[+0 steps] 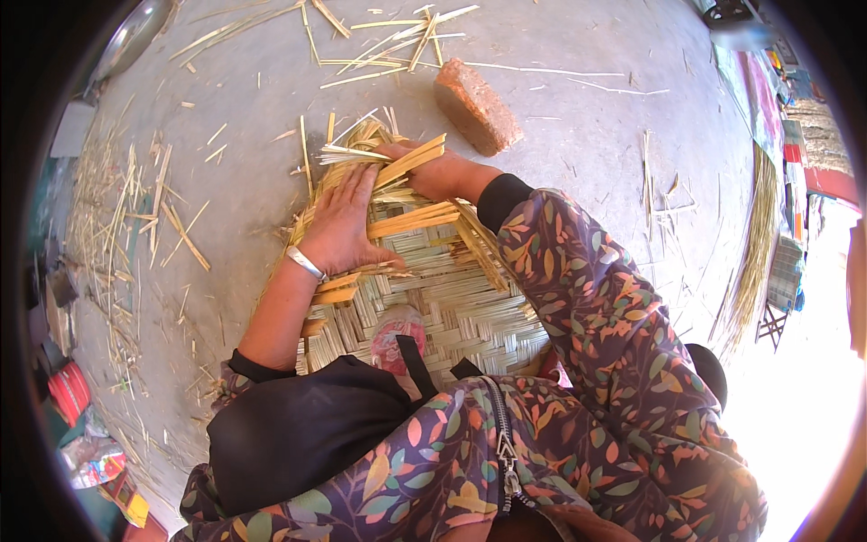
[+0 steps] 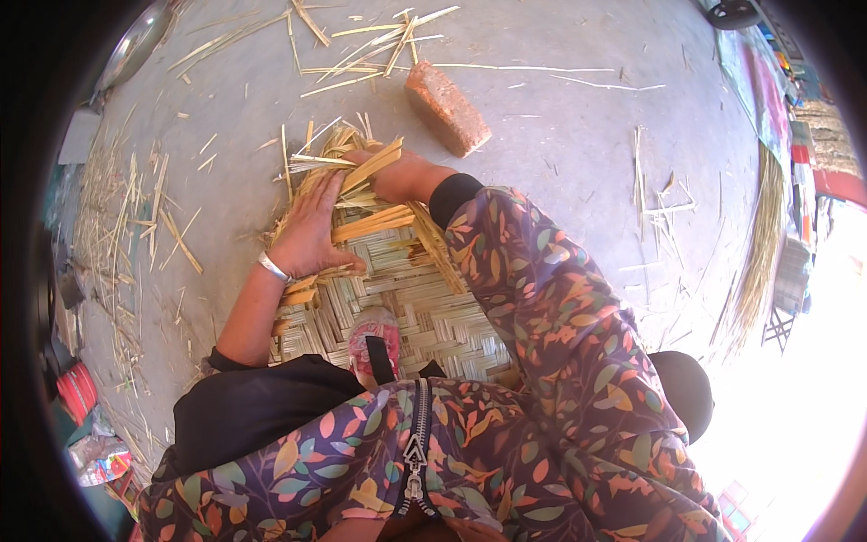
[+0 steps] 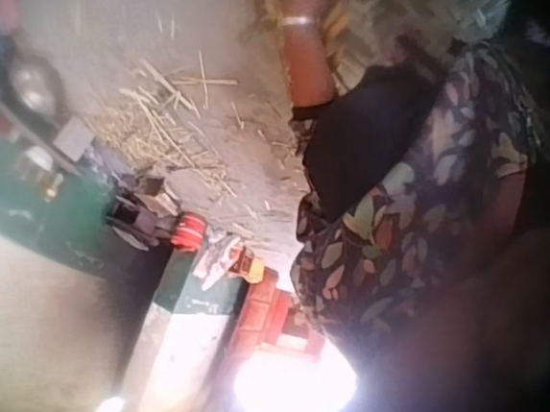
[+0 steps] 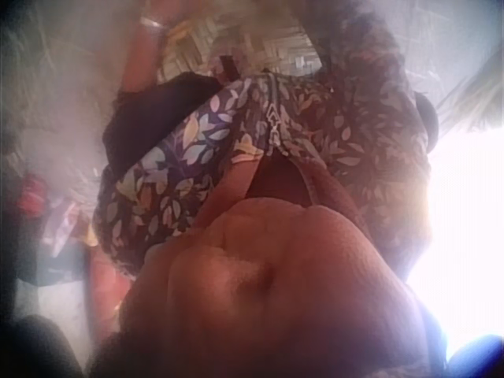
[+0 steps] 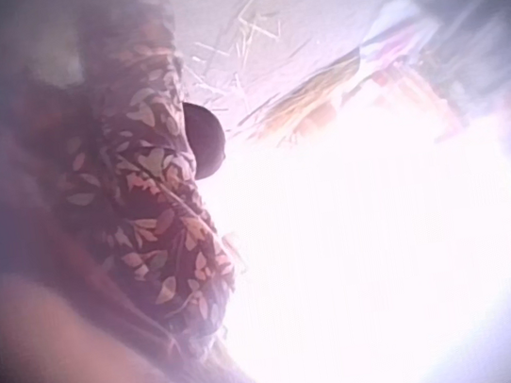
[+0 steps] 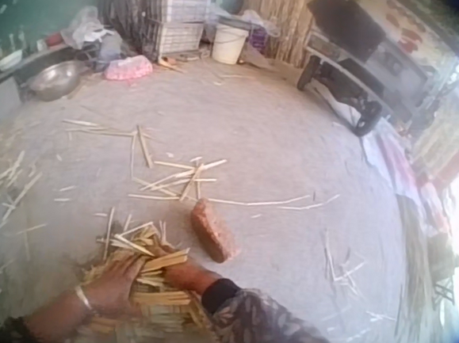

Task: The person weaves a mat using dried palm leaves, interlacing strips by hand and occasionally tapping them with a brick to compact the weave. The person sits on the floor and works on a partially completed mat, adding new strips and adjusting the edges.

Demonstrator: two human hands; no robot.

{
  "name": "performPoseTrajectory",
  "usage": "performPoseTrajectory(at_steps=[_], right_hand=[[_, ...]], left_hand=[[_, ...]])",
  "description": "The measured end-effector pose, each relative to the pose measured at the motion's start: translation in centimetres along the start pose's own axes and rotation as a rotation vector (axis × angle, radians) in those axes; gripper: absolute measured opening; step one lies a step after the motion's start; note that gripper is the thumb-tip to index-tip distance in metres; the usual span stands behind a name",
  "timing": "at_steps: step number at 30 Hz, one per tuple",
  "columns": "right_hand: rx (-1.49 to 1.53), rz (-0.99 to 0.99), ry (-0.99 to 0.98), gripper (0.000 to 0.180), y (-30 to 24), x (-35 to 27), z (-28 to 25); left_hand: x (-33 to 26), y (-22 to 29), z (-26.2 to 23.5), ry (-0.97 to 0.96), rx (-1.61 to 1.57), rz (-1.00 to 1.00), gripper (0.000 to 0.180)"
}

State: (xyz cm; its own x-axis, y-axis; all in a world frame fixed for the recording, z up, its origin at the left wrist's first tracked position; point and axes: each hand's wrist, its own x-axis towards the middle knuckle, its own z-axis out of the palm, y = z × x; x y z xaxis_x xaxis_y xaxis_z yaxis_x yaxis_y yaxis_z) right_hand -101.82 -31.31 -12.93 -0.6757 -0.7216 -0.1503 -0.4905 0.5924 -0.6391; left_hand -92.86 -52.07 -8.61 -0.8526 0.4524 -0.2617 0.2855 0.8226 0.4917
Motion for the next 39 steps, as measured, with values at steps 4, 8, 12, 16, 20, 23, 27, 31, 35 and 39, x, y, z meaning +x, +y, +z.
performPoseTrajectory(at_steps=[4, 8, 12, 16, 20, 23, 27, 31, 35, 39], right_hand=[[0.009, 0.044, -0.015, 0.059, -0.4, -0.2, -0.4], [0.011, 0.055, -0.056, 0.059, -0.6, -0.2, -0.7], [-0.021, 0.028, -0.062, 0.058, -0.4, -0.1, -0.7], [0.009, 0.039, -0.055, 0.058, -0.1, 0.0, -0.4], [-0.025, 0.013, -0.053, 0.057, 0.0, -0.1, -0.3], [-0.007, 0.031, -0.055, 0.056, 0.1, -0.1, -0.2], [0.002, -0.001, -0.047, 0.056, 0.5, 0.2, 0.1], [0.006, -0.022, -0.048, 0.059, 1.3, 0.4, 0.5], [-0.048, -0.175, 0.052, 0.054, 1.6, 0.2, 0.4], [0.024, -0.134, 0.006, 0.058, 0.8, 0.0, -0.2]], left_hand=[[-0.2, 0.7, -0.6, -0.072, 0.098, -0.033, 0.144], [0.4, -0.3, -0.8, -0.079, -0.119, 0.005, 0.141], [0.7, -1.1, -0.3, -0.067, -0.122, 0.022, 0.138], [0.5, -1.3, -0.7, -0.106, -0.069, 0.073, 0.137], [0.3, -0.6, -1.7, -0.220, 0.116, 0.034, 0.135], [0.2, 0.3, -1.4, -0.209, 0.287, -0.002, 0.133], [-0.2, 1.4, 0.3, 0.000, 0.186, -0.065, 0.117], [0.2, 1.5, 1.5, 0.217, 0.020, -0.064, 0.089], [0.1, 1.3, 1.9, 0.342, -0.023, -0.068, 0.067], [0.1, 1.4, 2.0, 0.432, -0.064, -0.060, 0.053]])
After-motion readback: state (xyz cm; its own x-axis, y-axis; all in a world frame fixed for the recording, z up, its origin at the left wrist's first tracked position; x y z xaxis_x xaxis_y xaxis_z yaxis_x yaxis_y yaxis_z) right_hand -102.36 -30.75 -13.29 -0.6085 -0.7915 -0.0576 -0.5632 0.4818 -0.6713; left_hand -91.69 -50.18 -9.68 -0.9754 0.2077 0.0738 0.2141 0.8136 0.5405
